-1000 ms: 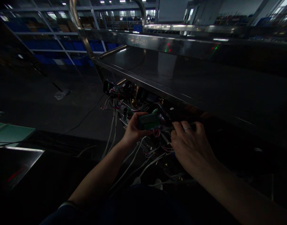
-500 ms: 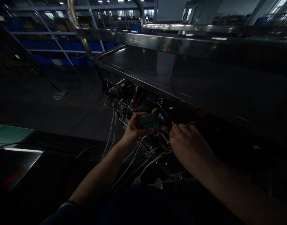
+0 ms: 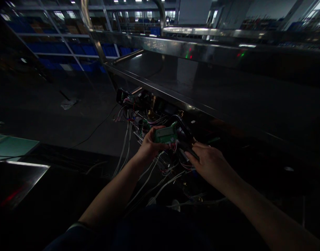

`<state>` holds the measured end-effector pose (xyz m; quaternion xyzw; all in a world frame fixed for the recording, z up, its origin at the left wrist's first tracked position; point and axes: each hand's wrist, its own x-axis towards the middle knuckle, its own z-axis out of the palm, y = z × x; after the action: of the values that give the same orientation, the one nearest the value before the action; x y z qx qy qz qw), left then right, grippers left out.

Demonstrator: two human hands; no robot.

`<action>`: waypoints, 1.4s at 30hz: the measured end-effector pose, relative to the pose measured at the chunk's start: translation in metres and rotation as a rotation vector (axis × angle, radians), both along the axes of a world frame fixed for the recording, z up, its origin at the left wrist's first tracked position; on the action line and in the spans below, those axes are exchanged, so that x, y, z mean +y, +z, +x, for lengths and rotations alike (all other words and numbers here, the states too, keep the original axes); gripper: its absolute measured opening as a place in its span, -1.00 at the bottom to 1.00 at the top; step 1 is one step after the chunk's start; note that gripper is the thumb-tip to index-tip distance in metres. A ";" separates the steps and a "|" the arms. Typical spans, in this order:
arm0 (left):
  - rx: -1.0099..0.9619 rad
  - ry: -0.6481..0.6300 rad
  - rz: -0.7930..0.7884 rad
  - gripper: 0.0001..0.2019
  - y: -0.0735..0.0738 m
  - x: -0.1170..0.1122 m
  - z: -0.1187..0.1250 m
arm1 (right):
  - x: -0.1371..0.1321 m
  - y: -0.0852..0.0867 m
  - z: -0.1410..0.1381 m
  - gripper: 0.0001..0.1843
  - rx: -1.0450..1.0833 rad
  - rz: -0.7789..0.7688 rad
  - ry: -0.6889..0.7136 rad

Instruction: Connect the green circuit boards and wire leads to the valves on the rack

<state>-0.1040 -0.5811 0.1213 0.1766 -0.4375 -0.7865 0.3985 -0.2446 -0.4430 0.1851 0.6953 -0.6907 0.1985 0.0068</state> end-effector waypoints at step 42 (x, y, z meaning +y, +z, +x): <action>0.042 0.343 -0.277 -0.42 0.012 0.025 -0.009 | 0.015 -0.016 0.045 -0.80 0.611 -0.281 -0.363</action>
<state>-0.1132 -0.5560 0.1336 0.1756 -0.4968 -0.6430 0.5558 -0.1999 -0.4280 0.1689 0.5811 -0.7348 0.0701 0.3428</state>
